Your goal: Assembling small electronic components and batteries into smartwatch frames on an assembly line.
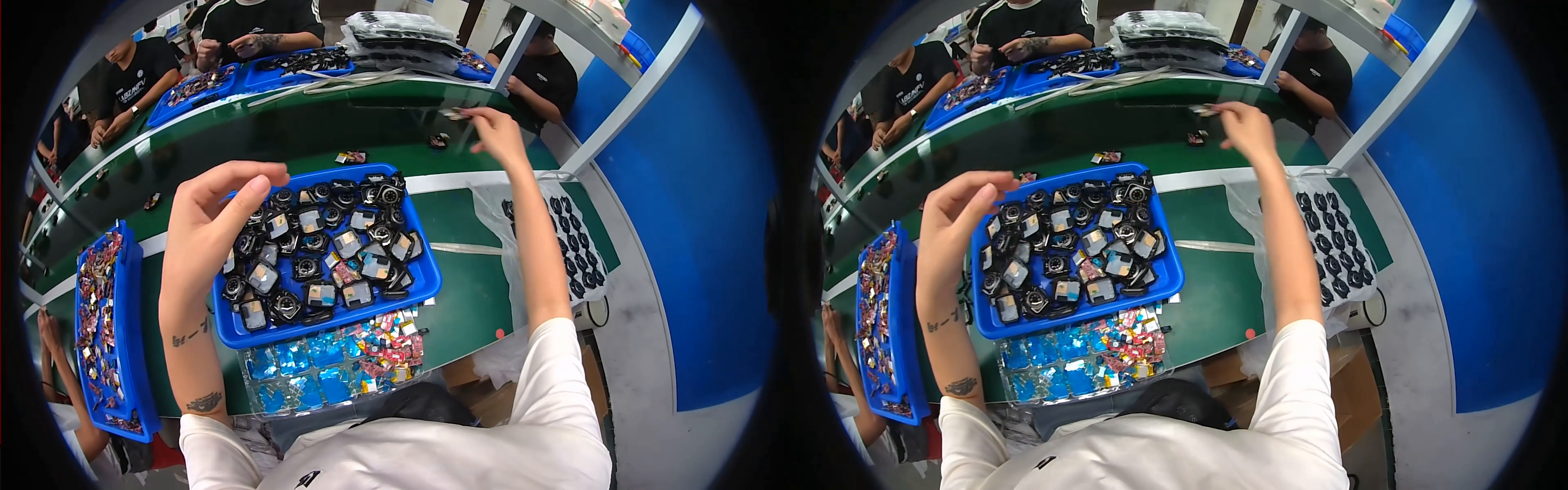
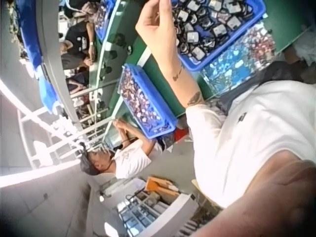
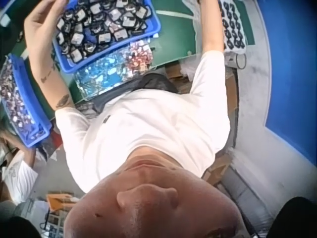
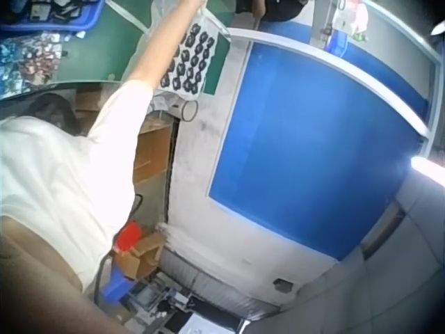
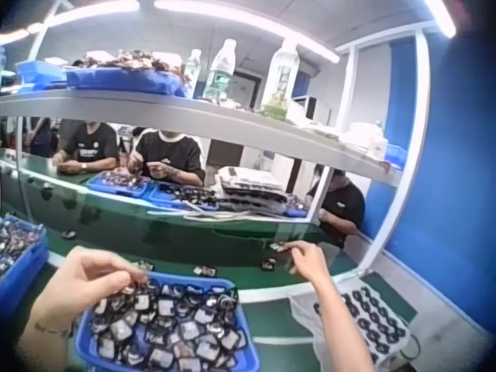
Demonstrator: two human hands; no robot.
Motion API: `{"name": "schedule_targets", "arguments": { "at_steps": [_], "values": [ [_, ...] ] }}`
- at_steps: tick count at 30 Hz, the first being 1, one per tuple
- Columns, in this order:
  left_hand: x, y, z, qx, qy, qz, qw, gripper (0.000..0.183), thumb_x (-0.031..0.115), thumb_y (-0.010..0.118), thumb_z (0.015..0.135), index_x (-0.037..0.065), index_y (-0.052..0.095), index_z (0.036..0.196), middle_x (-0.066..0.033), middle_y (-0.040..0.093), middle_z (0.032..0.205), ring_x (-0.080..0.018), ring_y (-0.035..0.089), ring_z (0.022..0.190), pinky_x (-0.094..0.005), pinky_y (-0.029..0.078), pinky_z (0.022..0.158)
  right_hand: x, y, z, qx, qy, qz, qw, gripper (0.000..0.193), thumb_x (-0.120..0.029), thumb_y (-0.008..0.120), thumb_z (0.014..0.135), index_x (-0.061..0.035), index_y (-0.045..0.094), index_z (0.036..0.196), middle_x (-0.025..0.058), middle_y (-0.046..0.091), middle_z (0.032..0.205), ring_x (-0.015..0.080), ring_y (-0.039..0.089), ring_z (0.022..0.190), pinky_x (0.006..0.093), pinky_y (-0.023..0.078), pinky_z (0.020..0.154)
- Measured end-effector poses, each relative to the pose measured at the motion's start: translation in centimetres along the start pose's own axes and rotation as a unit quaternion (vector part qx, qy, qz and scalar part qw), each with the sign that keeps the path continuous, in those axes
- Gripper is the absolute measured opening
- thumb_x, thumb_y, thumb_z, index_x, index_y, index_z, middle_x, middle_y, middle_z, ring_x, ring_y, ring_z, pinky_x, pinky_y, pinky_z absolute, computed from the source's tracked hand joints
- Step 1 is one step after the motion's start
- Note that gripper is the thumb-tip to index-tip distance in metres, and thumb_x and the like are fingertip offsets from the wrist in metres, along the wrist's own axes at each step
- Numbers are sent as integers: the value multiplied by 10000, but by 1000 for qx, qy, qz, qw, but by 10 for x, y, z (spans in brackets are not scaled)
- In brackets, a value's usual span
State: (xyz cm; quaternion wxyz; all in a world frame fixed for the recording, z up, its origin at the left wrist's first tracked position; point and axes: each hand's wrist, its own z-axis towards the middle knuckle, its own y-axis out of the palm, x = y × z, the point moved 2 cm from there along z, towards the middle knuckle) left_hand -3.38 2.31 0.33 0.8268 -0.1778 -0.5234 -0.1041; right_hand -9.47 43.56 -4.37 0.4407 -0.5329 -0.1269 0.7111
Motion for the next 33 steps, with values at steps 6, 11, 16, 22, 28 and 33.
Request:
{"name": "schedule_targets", "arguments": {
  "at_steps": [6, 11, 16, 22, 28, 33],
  "values": [
    [-4, 2, -2, 3, -19, -1, 1000, 157, 83, 600, 870, -42, 645, 955, -101, 663, 945, -145, 609, 923, -273, 460, 838, 153, -41, 34, 110, 279, -104, 948, 337, -207, 449, 850, -113, 645, 1108, 105, 687, 938, 229, 679, 594, 301, 511, 652],
    [-6, 5, -3, -4, -25, 16, 1000, 162, 76, 593, 875, -42, 635, 978, -104, 657, 958, -154, 611, 941, -275, 459, 851, 192, -34, 33, 85, 350, -89, 929, 445, -115, 415, 831, -104, 539, 1258, 85, 672, 813, 192, 654, 524, 254, 444, 418],
    [-11, 2, -1, 9, -33, 22, 999, 190, 88, 592, 886, -40, 627, 1021, -94, 663, 953, -135, 618, 929, -235, 460, 833, 178, -35, 33, 37, 310, -213, 926, 259, -189, 578, 791, -46, 677, 984, 134, 676, 791, 223, 661, 594, 337, 507, 559],
    [-16, 1, 7, 0, 12, 41, 999, 152, 104, 642, 852, -25, 671, 927, -58, 678, 878, -78, 611, 815, -206, 469, 753, 107, -25, 16, -7, 80, -155, 985, 251, -298, 684, 780, -49, 708, 806, 72, 685, 773, 166, 641, 682, 284, 491, 634],
    [-13, -9, -2, 15, 51, 98, 994, 181, 175, 692, 813, 1, 692, 865, -21, 664, 760, -52, 590, 709, -182, 449, 640, -97, 33, -137, -267, -191, 98, 940, 234, -251, 710, 776, -20, 678, 765, 56, 664, 774, 128, 609, 662, 263, 471, 593],
    [-10, 3, -5, -28, 51, 175, 983, 138, 126, 699, 806, -10, 672, 798, -57, 671, 800, -76, 597, 734, -204, 470, 665, -132, 71, -179, -277, -289, 1, 916, 154, -162, 697, 771, -45, 677, 869, 68, 633, 827, 208, 602, 709, 325, 486, 637]
  ]
}}
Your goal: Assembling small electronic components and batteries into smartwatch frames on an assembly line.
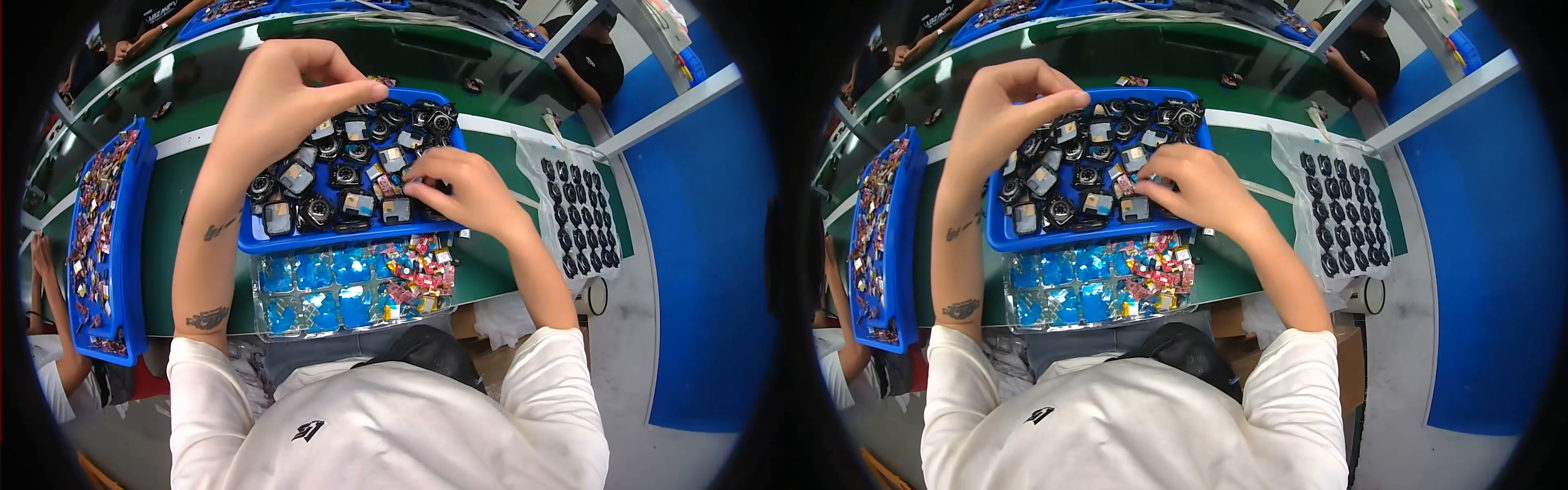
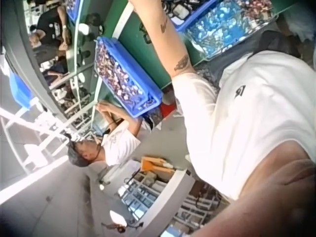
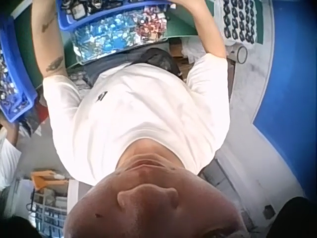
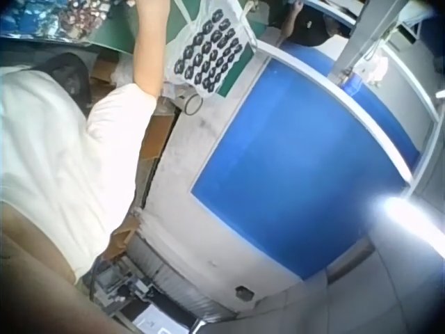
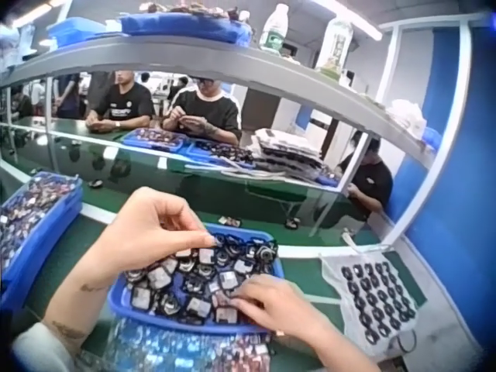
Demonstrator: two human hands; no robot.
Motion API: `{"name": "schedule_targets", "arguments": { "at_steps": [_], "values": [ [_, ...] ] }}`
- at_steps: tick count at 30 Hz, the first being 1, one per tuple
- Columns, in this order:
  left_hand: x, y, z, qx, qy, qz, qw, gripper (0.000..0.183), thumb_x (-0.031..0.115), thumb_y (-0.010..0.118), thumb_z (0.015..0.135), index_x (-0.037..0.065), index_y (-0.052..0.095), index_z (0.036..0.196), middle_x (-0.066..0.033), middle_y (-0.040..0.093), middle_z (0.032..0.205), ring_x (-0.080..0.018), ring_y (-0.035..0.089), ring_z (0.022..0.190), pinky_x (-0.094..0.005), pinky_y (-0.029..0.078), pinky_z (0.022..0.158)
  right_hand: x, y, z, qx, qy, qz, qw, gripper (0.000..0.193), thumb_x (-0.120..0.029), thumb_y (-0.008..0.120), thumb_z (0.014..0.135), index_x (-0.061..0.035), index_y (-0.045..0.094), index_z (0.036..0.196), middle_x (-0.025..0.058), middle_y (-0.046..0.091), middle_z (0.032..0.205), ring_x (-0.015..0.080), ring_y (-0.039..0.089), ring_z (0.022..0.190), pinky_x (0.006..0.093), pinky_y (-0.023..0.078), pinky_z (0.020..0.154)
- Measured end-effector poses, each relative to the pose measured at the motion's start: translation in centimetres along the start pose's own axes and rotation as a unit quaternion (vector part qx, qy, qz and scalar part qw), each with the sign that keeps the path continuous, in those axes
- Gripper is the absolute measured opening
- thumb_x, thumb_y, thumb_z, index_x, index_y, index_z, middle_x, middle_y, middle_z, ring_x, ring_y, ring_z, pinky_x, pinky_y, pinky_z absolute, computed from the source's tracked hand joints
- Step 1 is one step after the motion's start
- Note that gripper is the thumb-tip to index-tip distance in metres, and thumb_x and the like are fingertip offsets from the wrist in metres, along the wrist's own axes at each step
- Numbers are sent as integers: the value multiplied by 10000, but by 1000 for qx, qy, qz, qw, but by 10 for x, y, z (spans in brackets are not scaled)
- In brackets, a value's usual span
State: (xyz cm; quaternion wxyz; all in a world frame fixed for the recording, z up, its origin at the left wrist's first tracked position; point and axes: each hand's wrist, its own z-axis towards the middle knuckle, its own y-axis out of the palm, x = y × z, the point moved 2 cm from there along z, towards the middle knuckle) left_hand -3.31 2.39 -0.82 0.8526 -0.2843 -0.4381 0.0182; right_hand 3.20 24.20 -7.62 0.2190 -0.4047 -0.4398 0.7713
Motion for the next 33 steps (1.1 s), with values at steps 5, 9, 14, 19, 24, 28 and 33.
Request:
{"name": "schedule_targets", "arguments": {
  "at_steps": [5, 9, 14, 19, 24, 28, 33],
  "values": [
    [-1, 6, -2, 41, 21, 31, 998, 219, 205, 633, 867, -3, 643, 800, -64, 671, 798, -71, 589, 711, -211, 456, 634, 5, 21, 25, 3, 14, -123, 992, 205, -230, 702, 747, -49, 684, 840, 46, 604, 911, 229, 552, 870, 345, 468, 759],
    [7, -3, -3, 41, 117, -9, 992, 185, -90, 396, 698, -32, 572, 688, -106, 659, 950, -125, 569, 726, -246, 427, 628, 11, 31, 34, 27, -23, -52, 998, 172, -157, 740, 702, -33, 651, 781, 55, 622, 884, 220, 568, 861, 322, 471, 751],
    [7, -8, 2, 136, 185, 44, 972, 122, -72, 421, 687, -31, 480, 588, -122, 640, 796, -243, 592, 723, -298, 453, 626, 19, 16, 49, 38, 133, 383, 913, 235, -30, 674, 801, -22, 580, 1017, 28, 621, 800, 73, 586, 675, 209, 465, 608],
    [2, -12, 0, 141, 112, -26, 983, 81, -53, 499, 697, -4, 531, 641, -64, 635, 778, -166, 590, 729, -281, 444, 672, -13, -25, 76, 102, 81, 506, 853, 223, -42, 596, 851, 20, 618, 1065, 78, 650, 845, 103, 624, 755, 217, 506, 654],
    [14, -13, 1, 158, 79, -85, 981, 205, 108, 696, 746, 39, 641, 931, -9, 655, 853, -99, 588, 804, -249, 436, 713, -33, -45, 89, 128, -20, 496, 858, 254, 6, 595, 832, 46, 628, 1080, 132, 667, 985, 160, 658, 851, 267, 536, 778],
    [14, -20, -3, 165, 115, -35, 979, 186, 101, 690, 770, 59, 690, 952, -26, 673, 862, -113, 604, 820, -239, 434, 694, -38, -50, 92, 122, -21, 498, 858, 212, -38, 672, 812, 36, 660, 1010, 98, 688, 862, 130, 657, 792, 231, 526, 680],
    [24, -13, -3, 169, 122, -20, 978, 179, 84, 726, 737, 48, 699, 910, -43, 679, 819, -138, 612, 783, -256, 442, 695, -29, -45, 89, 185, -73, 423, 884, 109, -83, 691, 814, 19, 674, 850, 42, 663, 776, 72, 609, 691, 193, 469, 599]
  ]
}}
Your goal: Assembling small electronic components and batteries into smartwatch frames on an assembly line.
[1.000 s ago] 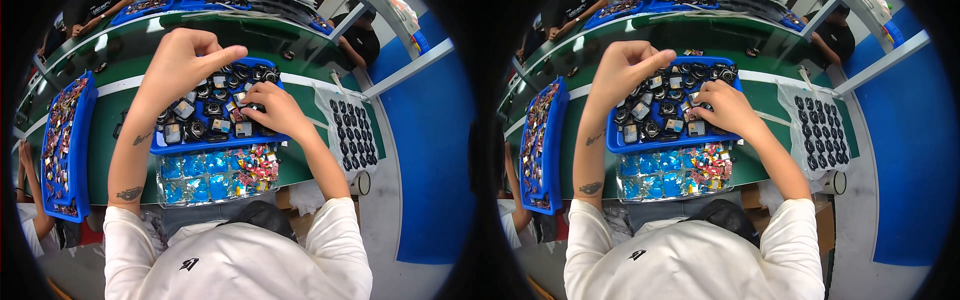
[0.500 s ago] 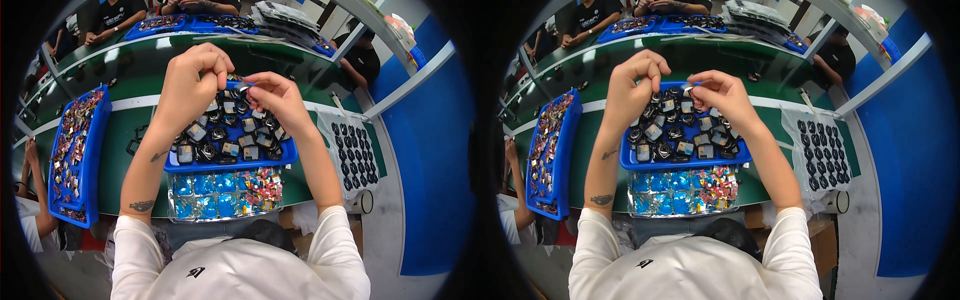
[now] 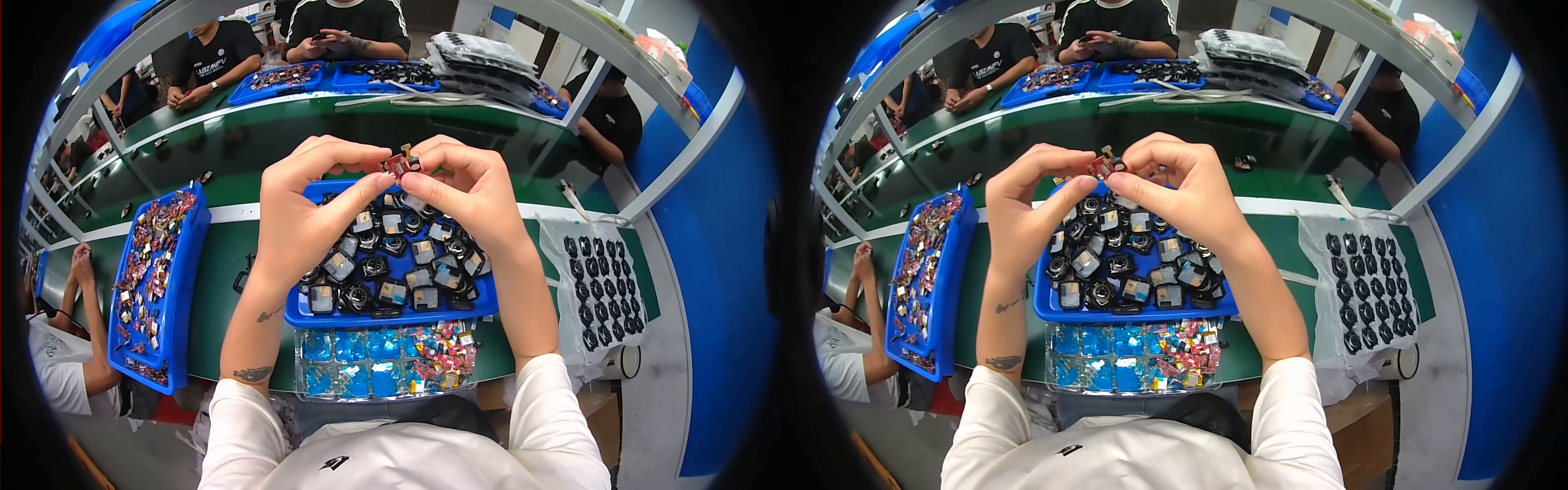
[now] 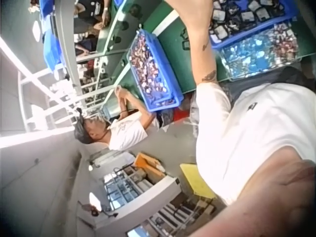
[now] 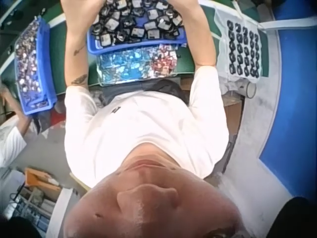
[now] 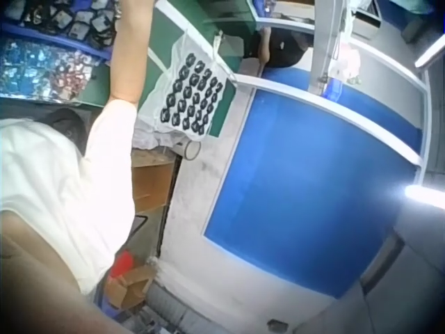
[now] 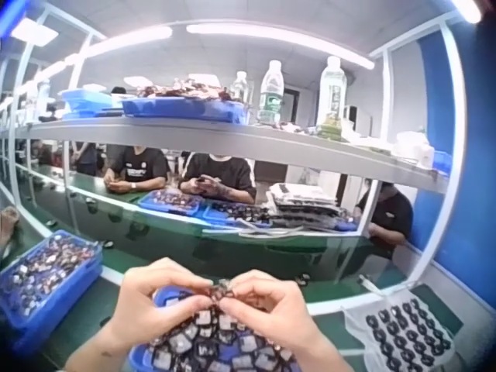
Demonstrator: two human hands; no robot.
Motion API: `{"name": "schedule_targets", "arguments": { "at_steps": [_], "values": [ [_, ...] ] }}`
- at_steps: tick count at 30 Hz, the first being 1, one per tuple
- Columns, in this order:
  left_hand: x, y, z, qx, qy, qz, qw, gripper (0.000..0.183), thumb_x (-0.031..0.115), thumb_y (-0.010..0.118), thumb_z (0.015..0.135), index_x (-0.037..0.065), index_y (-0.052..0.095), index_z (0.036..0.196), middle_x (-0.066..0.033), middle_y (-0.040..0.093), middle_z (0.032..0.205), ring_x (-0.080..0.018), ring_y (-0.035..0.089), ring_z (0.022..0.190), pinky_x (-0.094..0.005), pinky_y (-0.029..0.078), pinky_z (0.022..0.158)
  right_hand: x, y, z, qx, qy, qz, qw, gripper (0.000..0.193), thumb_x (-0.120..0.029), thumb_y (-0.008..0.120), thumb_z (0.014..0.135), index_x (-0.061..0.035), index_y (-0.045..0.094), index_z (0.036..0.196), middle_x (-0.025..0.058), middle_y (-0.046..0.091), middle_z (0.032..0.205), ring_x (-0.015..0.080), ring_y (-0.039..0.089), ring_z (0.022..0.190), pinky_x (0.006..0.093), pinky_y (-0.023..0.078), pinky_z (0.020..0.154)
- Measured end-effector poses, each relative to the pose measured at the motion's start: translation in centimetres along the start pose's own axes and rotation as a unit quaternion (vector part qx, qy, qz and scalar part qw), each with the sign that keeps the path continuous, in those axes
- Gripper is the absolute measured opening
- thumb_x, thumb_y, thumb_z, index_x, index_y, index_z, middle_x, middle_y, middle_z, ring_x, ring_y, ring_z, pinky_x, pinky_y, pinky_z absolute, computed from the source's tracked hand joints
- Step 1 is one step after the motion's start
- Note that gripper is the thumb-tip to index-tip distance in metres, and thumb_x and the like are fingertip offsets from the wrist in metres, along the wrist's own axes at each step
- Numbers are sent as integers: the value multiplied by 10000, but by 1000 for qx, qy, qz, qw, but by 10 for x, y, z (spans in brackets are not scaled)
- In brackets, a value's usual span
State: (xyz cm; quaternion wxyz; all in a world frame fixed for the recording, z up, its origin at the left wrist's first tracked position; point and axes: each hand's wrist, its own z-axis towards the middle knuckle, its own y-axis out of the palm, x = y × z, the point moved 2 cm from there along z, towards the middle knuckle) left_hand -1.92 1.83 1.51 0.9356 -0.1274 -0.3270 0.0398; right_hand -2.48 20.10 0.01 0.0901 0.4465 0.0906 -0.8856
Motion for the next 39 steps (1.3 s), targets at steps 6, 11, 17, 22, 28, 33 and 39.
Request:
{"name": "schedule_targets", "arguments": {
  "at_steps": [6, 11, 17, 22, 28, 33, 39],
  "values": [
    [1, 7, 0, 43, 74, 68, 994, 106, 25, 728, 723, 12, 699, 825, -75, 677, 768, -168, 610, 729, -263, 469, 649, -8, 1, -4, 12, 73, 13, 997, 102, -80, 685, 806, 16, 656, 825, 33, 653, 755, 67, 599, 654, 199, 478, 607],
    [-4, 11, -5, 66, -2, 38, 997, 75, 41, 715, 756, 1, 691, 815, -75, 673, 759, -125, 607, 702, -244, 467, 648, -14, 3, -7, 40, -9, -106, 993, 103, -34, 694, 790, 28, 653, 860, 55, 661, 787, 94, 626, 698, 211, 492, 623],
    [-5, 12, -8, 59, -100, -73, 991, 66, 47, 692, 773, -6, 682, 813, -62, 657, 742, -90, 599, 679, -217, 458, 646, -17, 8, -9, 86, -155, -268, 947, 81, -32, 674, 733, -7, 661, 809, 73, 648, 707, 149, 613, 620, 245, 484, 567],
    [-5, 12, -9, 54, -74, 4, 996, 70, 44, 693, 748, -10, 668, 786, -55, 646, 748, -89, 593, 679, -215, 456, 644, -20, 7, -10, 88, -214, -378, 897, 67, -44, 663, 720, -20, 634, 776, 67, 625, 681, 179, 601, 630, 278, 474, 550],
    [-7, 7, -7, 38, -6, -14, 999, 44, 19, 670, 753, -14, 643, 762, -32, 630, 742, -71, 562, 676, -205, 446, 626, -20, 6, -10, 39, -156, -294, 942, 77, -51, 664, 729, -6, 628, 780, 76, 617, 679, 170, 611, 627, 261, 478, 568],
    [-13, 3, -4, -15, -164, -185, 969, 92, 28, 683, 780, -27, 645, 844, -14, 639, 789, -41, 541, 694, -168, 421, 606, -20, 2, -10, -16, -52, -203, 978, 120, -78, 675, 758, 17, 637, 820, 62, 637, 708, 117, 611, 640, 232, 476, 579],
    [3, 1, 3, 3, 156, 58, 986, 309, 10, 748, 623, 76, 690, 920, -46, 620, 920, -178, 573, 863, -267, 455, 718, -13, -6, -7, -11, 106, -4, 994, 169, -129, 686, 817, 33, 647, 846, 33, 638, 724, 64, 590, 631, 189, 472, 577]
  ]
}}
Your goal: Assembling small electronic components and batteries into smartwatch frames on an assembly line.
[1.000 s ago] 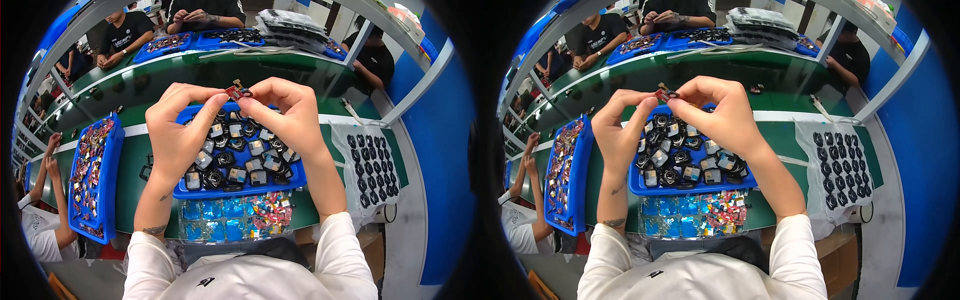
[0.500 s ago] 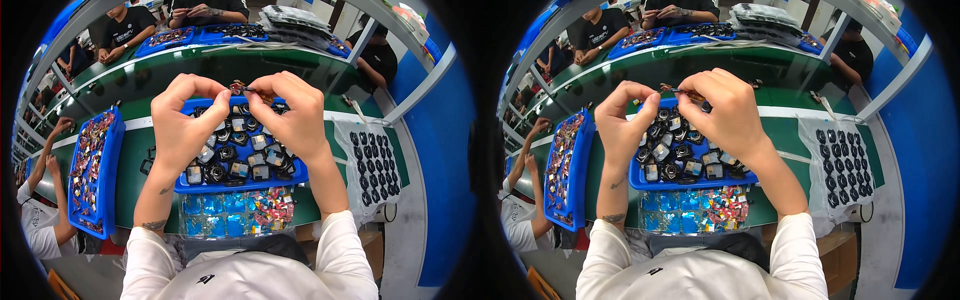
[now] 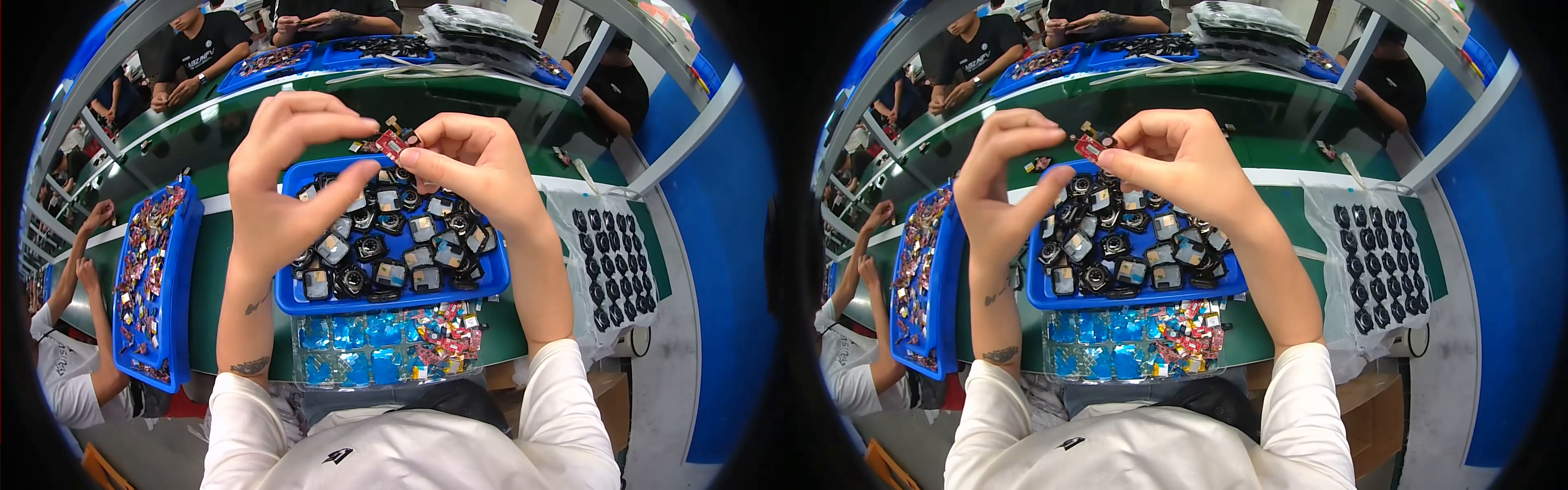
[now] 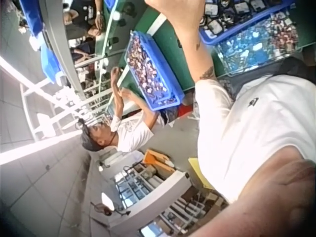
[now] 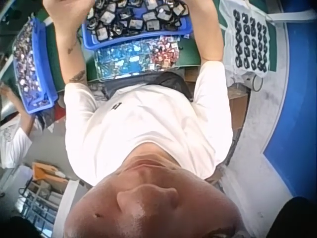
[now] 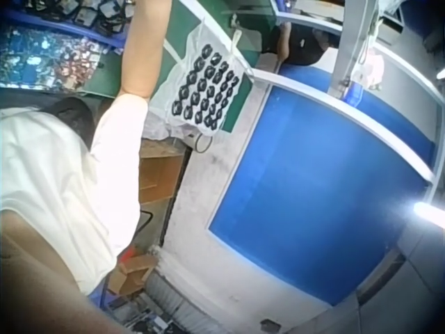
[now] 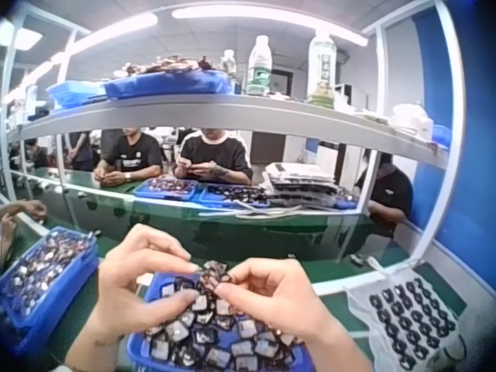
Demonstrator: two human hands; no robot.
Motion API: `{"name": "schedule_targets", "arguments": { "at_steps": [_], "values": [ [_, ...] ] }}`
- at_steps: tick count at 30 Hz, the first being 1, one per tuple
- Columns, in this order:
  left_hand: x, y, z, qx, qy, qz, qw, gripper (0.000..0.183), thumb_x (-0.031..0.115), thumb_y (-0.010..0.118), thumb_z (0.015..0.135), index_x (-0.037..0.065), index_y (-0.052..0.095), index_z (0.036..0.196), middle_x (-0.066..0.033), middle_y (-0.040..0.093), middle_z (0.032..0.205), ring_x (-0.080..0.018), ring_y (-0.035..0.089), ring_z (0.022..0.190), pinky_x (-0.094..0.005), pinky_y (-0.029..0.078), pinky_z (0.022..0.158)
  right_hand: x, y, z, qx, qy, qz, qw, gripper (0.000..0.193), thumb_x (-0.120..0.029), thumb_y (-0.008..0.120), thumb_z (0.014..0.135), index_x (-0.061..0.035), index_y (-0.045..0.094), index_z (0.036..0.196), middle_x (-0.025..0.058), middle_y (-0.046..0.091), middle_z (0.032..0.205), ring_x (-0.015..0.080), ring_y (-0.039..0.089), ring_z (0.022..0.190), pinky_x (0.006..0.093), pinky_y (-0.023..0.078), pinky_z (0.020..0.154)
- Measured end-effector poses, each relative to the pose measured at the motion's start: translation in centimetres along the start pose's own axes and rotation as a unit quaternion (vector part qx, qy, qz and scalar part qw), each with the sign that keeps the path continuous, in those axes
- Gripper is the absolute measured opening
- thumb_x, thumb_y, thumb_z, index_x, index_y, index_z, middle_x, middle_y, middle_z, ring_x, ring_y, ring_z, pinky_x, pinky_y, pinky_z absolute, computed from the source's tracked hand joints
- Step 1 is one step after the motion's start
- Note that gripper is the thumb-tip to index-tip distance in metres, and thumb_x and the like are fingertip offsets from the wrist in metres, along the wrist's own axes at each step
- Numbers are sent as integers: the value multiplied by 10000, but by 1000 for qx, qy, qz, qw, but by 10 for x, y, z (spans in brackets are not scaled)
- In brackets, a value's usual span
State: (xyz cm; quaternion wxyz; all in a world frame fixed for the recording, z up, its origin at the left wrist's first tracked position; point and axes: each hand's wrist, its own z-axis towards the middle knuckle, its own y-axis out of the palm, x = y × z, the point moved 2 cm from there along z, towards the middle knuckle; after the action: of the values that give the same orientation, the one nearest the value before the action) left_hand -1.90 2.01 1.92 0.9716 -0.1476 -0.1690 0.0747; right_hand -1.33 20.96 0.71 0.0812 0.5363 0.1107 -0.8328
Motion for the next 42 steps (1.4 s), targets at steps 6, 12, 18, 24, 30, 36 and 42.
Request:
{"name": "schedule_targets", "arguments": {
  "at_steps": [6, 12, 18, 24, 30, 36, 42],
  "values": [
    [5, 6, 1, -39, 95, 145, 984, 262, 43, 773, 591, 132, 720, 831, -27, 611, 902, -209, 547, 836, -297, 474, 669, 2, -3, 1, -80, 48, 62, 994, 183, -164, 673, 841, 18, 653, 845, 34, 636, 716, 66, 590, 648, 201, 475, 591],
    [5, 6, -2, -24, 116, 168, 979, 244, 39, 772, 583, 132, 716, 801, -24, 606, 850, -201, 542, 785, -281, 469, 608, -1, -1, 4, -39, 38, 23, 998, 206, -183, 647, 864, 18, 662, 908, 56, 656, 785, 83, 608, 708, 220, 491, 643],
    [3, 14, -4, -46, 104, 113, 987, 219, -6, 758, 601, 86, 687, 787, -38, 614, 804, -187, 563, 709, -270, 469, 595, 8, -5, 6, -26, 6, 75, 997, 234, -137, 666, 834, 18, 648, 1008, 63, 669, 855, 99, 630, 793, 231, 508, 722],
    [-4, 16, -10, -21, -152, -40, 987, 108, -22, 672, 697, -9, 642, 800, -59, 656, 768, -130, 615, 709, -238, 486, 660, 5, -8, 4, 34, -43, 7, 998, 198, -61, 699, 786, 12, 673, 968, 65, 677, 850, 103, 647, 773, 213, 516, 726],
    [-12, 20, -12, -78, -209, -80, 971, 121, 29, 680, 742, -16, 660, 853, -55, 640, 765, -98, 594, 705, -224, 473, 669, 7, -5, 5, 60, -80, -5, 995, 146, -27, 717, 763, 20, 668, 891, 61, 677, 811, 103, 652, 754, 220, 531, 678],
    [-13, 16, -14, -85, -240, -163, 953, 128, 67, 682, 807, -39, 649, 873, -42, 639, 788, -76, 579, 718, -211, 467, 661, 6, -3, 4, 39, -62, 76, 994, 116, -18, 707, 776, 5, 661, 881, 69, 673, 784, 119, 658, 709, 224, 536, 645],
    [-11, 20, -16, -66, -316, -252, 912, 122, 75, 658, 836, -36, 647, 885, -33, 638, 792, -64, 575, 718, -186, 463, 647, 9, -1, 2, 27, -67, 132, 989, 90, -17, 704, 782, -1, 652, 854, 82, 669, 768, 115, 649, 687, 218, 526, 613]
  ]
}}
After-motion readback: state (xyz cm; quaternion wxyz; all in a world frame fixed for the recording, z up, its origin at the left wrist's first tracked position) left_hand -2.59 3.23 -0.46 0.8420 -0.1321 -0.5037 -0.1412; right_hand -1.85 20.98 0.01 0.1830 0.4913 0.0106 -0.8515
